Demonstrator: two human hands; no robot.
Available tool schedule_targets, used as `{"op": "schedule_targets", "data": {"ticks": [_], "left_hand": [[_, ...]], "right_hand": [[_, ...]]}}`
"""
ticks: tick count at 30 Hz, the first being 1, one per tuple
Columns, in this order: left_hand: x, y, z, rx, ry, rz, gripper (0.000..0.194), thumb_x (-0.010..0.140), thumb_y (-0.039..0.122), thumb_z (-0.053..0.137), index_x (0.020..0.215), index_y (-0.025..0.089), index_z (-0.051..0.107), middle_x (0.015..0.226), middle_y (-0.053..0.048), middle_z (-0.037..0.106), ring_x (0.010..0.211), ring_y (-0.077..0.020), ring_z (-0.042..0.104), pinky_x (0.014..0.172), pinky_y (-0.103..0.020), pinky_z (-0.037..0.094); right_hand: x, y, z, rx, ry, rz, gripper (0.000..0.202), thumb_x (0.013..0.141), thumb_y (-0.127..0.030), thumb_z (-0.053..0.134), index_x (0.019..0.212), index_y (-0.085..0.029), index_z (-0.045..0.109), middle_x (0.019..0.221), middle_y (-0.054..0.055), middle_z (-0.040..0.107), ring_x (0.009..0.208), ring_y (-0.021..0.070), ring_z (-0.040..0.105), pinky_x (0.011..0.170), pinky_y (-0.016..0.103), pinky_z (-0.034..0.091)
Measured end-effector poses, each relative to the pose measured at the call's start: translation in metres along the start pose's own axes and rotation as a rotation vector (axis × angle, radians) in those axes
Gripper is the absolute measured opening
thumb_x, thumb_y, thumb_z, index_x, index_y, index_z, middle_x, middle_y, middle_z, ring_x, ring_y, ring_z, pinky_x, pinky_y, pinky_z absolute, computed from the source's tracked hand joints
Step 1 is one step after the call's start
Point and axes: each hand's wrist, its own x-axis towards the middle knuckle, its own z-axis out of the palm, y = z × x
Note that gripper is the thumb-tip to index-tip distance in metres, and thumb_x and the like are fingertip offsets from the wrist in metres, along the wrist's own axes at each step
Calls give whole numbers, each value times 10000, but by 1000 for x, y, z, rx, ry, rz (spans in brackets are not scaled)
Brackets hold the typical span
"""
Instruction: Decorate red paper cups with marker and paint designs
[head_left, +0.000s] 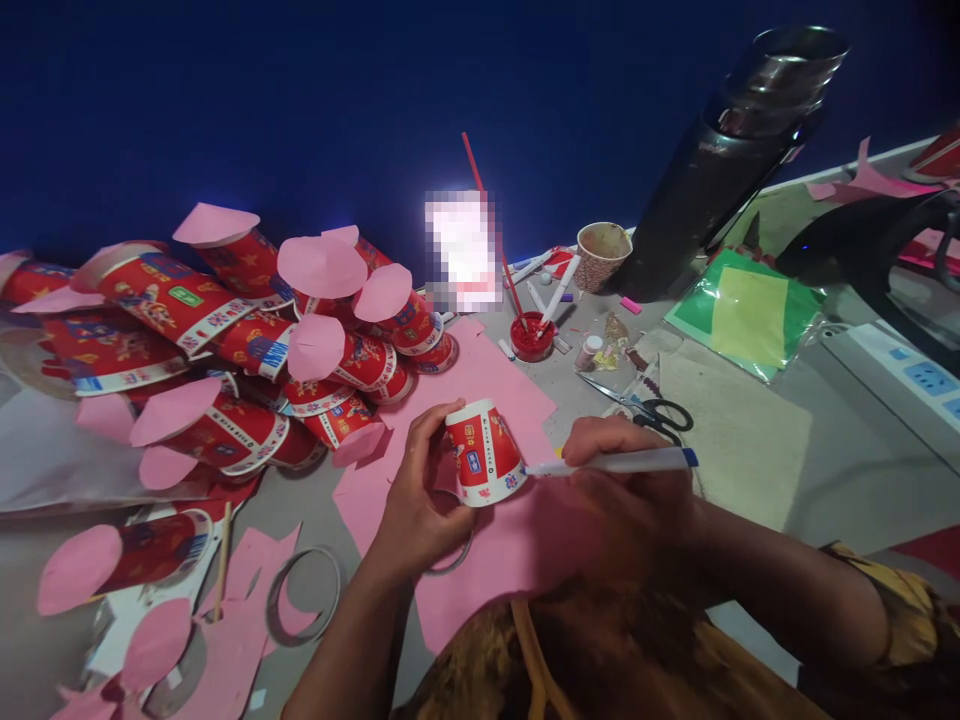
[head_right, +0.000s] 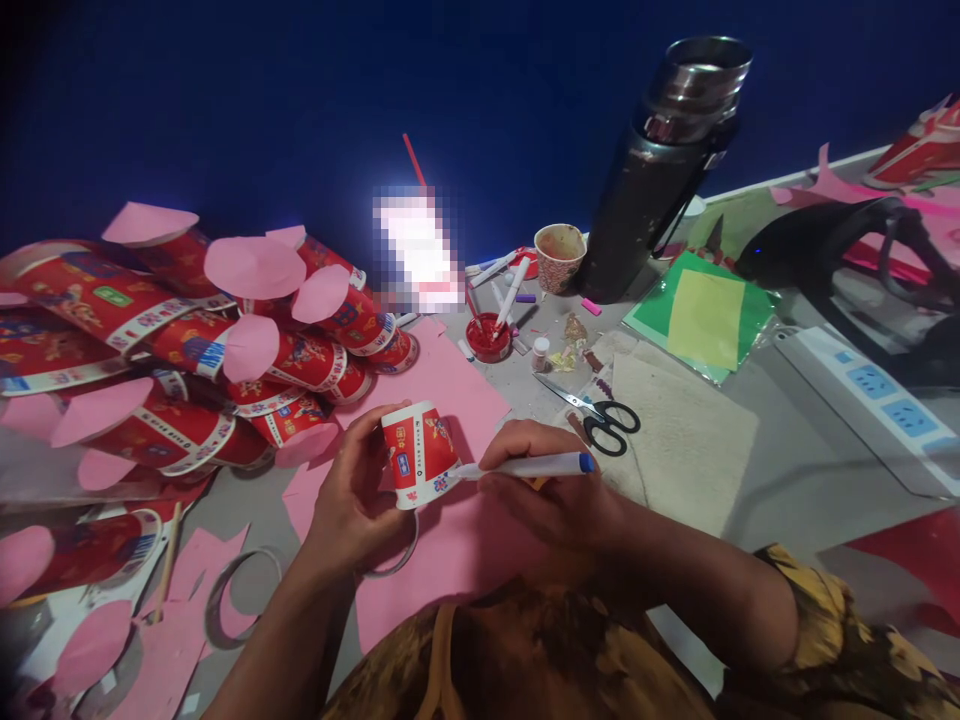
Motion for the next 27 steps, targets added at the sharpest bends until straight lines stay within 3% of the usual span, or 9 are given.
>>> {"op": "schedule_targets", "data": {"ticks": [7, 14, 27], "left_hand": [[2, -1, 2, 50, 21, 47, 919, 728, 116, 744, 1577, 301, 446, 1612, -124, 482, 1517, -352, 513, 1274, -544, 454], [1, -1, 5, 269, 78, 154, 901, 742, 148, 753, 1574, 302, 445, 1520, -120, 506, 1432, -345, 526, 1162, -532, 538], [2, 6, 5, 385, 73, 212, 871, 746, 177, 755, 1551, 296, 445, 1446, -111, 519, 1382, -333, 537, 1165, -531, 526]], "right_hand": [[2, -2, 1, -37, -1, 13, 77, 985, -166, 709, 942, -222, 678, 740, 0, 710, 627, 146, 664, 573, 245, 500], [-1, -2, 5, -133, -106, -139, 45, 1020, -217, 705, 998, -225, 666, 790, 21, 753, 660, 159, 692, 640, 271, 547], [0, -2, 7, -122, -132, -118, 78, 1054, -260, 691, 991, -222, 664, 772, 16, 744, 646, 152, 682, 613, 270, 518]]}}
